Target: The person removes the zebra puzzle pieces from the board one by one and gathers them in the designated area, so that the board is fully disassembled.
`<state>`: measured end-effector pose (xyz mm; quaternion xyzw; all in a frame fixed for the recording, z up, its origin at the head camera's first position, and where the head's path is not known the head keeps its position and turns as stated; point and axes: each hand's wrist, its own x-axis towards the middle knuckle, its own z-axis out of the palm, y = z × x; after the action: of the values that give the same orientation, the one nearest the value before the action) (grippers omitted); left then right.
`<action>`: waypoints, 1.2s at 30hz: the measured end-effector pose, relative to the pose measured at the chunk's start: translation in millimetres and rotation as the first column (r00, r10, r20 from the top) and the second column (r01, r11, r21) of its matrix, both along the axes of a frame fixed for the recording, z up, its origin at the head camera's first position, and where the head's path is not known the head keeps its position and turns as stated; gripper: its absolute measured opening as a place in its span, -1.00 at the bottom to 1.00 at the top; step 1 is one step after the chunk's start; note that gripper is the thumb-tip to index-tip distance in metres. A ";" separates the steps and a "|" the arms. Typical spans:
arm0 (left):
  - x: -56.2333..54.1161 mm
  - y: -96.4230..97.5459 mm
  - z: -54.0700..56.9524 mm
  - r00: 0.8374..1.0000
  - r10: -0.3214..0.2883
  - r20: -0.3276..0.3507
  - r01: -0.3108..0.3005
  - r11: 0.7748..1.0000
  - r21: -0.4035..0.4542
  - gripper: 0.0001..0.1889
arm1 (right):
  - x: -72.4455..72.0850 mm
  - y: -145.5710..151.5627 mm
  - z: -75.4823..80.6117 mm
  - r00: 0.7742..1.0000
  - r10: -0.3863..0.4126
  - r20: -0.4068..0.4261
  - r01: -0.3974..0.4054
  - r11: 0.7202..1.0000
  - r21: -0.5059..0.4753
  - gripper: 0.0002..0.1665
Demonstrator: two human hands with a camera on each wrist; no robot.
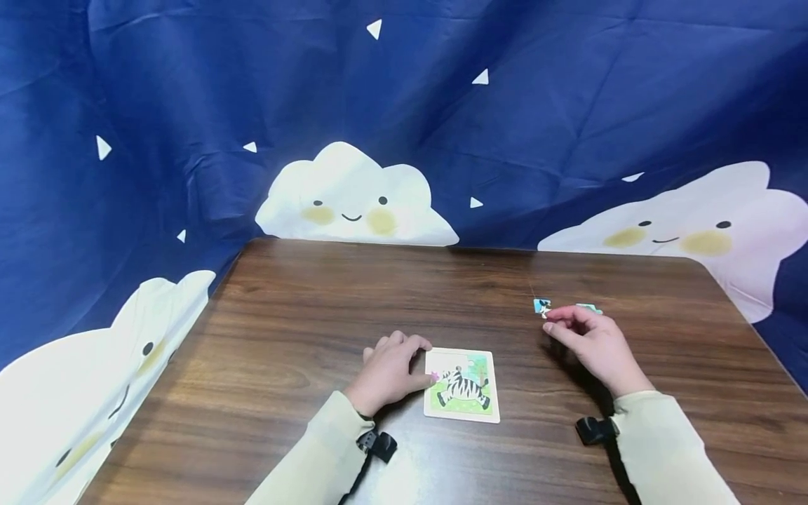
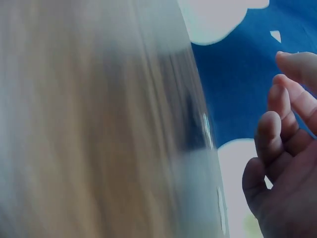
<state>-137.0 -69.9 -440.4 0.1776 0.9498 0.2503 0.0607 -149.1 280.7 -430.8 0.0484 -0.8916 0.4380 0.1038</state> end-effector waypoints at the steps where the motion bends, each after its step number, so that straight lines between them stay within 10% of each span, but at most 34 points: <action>1: 0.3 -0.5 -0.1 1.000 0.000 0.001 0.000 1.000 0.001 -0.46 | 0.1 -4.6 -0.1 1.000 0.014 0.003 -0.014 1.000 0.000 -0.73; 19: 0.0 -1.3 -0.4 1.000 0.003 0.019 -0.003 1.000 0.007 -0.47 | 3.0 -63.3 -6.2 0.959 0.243 0.150 -0.236 0.970 -0.059 -0.75; 36: -0.2 -0.2 1.3 1.000 0.007 0.016 -0.007 1.000 -0.006 -0.47 | 4.9 -80.4 -10.7 0.907 0.338 0.252 -0.383 0.909 0.162 -0.67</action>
<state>-137.2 -70.1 -439.2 0.1719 0.9507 0.2490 0.0680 -144.3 200.3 -441.6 0.1753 -0.9138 0.3568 -0.0834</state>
